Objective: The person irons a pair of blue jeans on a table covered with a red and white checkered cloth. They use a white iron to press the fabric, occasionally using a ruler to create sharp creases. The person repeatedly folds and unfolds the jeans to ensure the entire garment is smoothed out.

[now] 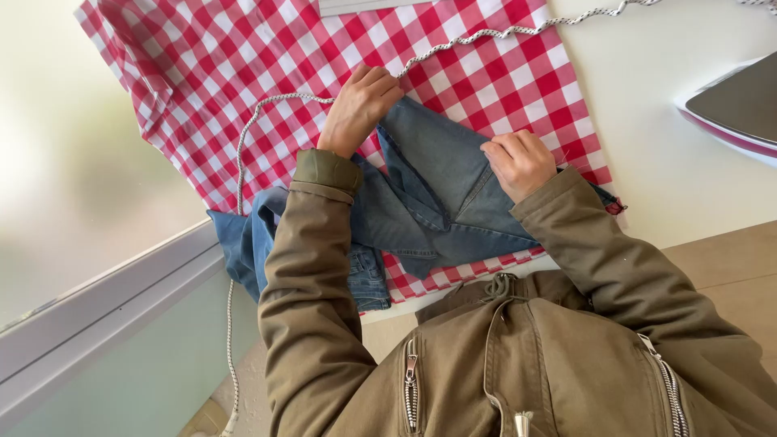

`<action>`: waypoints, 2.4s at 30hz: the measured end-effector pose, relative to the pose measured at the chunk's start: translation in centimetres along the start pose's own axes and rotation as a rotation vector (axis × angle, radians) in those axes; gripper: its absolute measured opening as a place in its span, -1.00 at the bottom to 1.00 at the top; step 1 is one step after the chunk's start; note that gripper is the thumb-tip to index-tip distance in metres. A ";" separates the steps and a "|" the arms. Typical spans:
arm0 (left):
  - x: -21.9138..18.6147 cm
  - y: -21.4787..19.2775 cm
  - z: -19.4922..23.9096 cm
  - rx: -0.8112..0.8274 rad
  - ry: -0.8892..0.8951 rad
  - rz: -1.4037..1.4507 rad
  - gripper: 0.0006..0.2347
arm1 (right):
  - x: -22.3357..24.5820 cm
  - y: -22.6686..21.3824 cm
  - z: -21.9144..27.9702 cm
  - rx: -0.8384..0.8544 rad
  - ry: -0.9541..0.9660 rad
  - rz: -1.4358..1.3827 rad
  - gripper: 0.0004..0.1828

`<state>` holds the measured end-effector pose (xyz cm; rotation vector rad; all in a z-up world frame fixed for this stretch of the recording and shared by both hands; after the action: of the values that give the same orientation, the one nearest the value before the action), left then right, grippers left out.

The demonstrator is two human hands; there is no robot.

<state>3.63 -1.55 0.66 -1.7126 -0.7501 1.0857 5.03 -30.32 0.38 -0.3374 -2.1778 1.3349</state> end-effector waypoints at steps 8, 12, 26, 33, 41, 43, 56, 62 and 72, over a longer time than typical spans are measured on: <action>-2.2 -0.3 1.6 -0.001 -0.002 -0.151 -0.85 | 0.3 1.6 1.3 0.049 -0.068 0.101 -0.54; -2.3 0.5 2.6 -0.041 -0.013 -0.188 -0.76 | 0.2 2.5 1.8 0.049 -0.098 0.124 -0.54; -2.8 4.3 4.7 0.025 -0.273 -0.186 -0.64 | 0.2 2.8 2.0 0.047 -0.103 0.150 -0.55; -10.4 4.2 2.4 0.017 -0.515 0.129 -0.31 | 0.5 1.4 1.3 0.062 -0.108 0.152 -0.54; -10.2 6.1 3.3 0.002 -0.474 0.058 -0.22 | -1.2 -0.8 3.4 -0.046 -0.008 0.013 -0.73; -10.2 6.2 3.3 0.000 -0.473 0.051 -0.22 | -1.4 -0.6 3.9 -0.065 0.021 -0.025 -0.74; -15.2 9.5 -0.8 -0.163 -0.752 0.002 -0.04 | -1.1 -0.7 4.3 -0.100 -0.028 0.079 -0.83; -15.1 10.4 -0.8 -0.148 -0.826 -0.047 0.04 | -2.5 -2.7 6.3 -0.043 0.115 -0.024 -0.81; -15.0 10.9 -0.6 -0.161 -0.809 -0.069 0.01 | -2.5 -2.2 7.2 -0.079 0.048 0.040 -0.83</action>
<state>-2.01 -18.48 -4.40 -1.3267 -1.4102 1.7265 3.01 -37.88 -1.01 -0.4417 -2.1982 1.2516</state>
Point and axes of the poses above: each hand's wrist, its own z-axis away from the middle knuckle, its own y-axis out of the palm, x = y × z, the point moved 4 cm from there along -z, towards the middle knuckle, and after that the axes turned 8 degrees about z, right-handed, at the moved point
